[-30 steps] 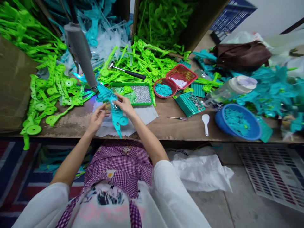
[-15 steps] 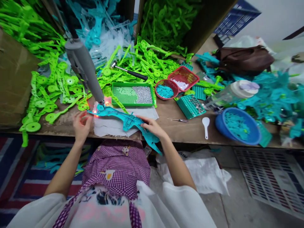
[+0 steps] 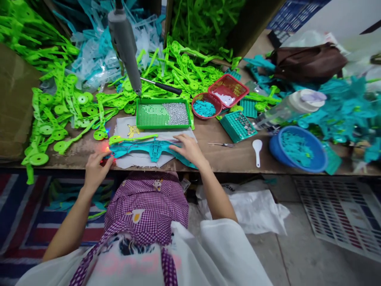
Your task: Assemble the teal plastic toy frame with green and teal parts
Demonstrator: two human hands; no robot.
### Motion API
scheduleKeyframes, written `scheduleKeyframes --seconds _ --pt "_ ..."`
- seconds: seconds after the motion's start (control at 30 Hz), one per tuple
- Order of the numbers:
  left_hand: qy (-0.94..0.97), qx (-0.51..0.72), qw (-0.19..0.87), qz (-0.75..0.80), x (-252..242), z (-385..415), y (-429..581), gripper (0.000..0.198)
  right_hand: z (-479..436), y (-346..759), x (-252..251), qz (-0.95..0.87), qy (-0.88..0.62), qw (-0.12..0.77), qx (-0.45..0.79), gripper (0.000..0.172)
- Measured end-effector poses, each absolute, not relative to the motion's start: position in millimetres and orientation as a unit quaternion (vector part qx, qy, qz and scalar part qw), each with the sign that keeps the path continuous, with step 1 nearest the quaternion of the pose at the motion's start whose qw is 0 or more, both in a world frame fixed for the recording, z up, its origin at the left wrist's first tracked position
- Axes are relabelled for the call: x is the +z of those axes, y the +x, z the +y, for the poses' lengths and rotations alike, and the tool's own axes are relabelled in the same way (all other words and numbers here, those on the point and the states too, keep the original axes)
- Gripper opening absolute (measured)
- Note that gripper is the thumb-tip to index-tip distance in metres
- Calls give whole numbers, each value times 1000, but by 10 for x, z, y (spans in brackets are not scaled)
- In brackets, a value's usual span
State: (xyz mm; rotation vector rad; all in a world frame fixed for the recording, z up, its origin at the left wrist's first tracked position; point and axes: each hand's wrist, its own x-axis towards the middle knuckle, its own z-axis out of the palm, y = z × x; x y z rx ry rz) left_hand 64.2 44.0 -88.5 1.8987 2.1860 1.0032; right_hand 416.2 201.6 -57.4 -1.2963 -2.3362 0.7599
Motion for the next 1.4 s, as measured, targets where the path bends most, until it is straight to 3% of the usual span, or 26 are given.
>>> scheduleKeyframes --seconds 0.2,0.33,0.43,0.53,0.63,0.73,0.9,1.1,1.2,1.4 --pt "605 312 26 732 -861 394 741 32 1865 4508 -655 -786 -518 186 280 48" --pt "561 396 -23 727 -565 499 1166 35 1871 4484 -723 -789 -539 154 253 28" --pt "643 433 70 628 -253 837 1665 30 1914 4412 -682 -790 -543 157 238 17" --pt "743 362 167 537 -77 1319 2128 31 1942 4330 -576 -783 -523 235 239 14" --pt "747 310 235 540 -104 1666 2406 31 1906 4235 -479 -761 -489 346 250 14" --pt "702 365 324 519 -273 1733 2492 20 1796 4140 -468 -716 -458 435 297 12" --pt "531 527 458 480 -527 1570 2440 19 1592 4008 -571 -640 -432 514 373 21" --pt "423 544 551 471 -593 1506 2440 32 1487 3910 -624 -641 -425 527 361 20" --pt "408 558 558 459 -594 1479 2447 33 1476 3909 -604 -638 -424 537 354 22" --pt "450 536 529 480 -556 1385 2389 25 1565 3983 -508 -614 -404 465 494 42"
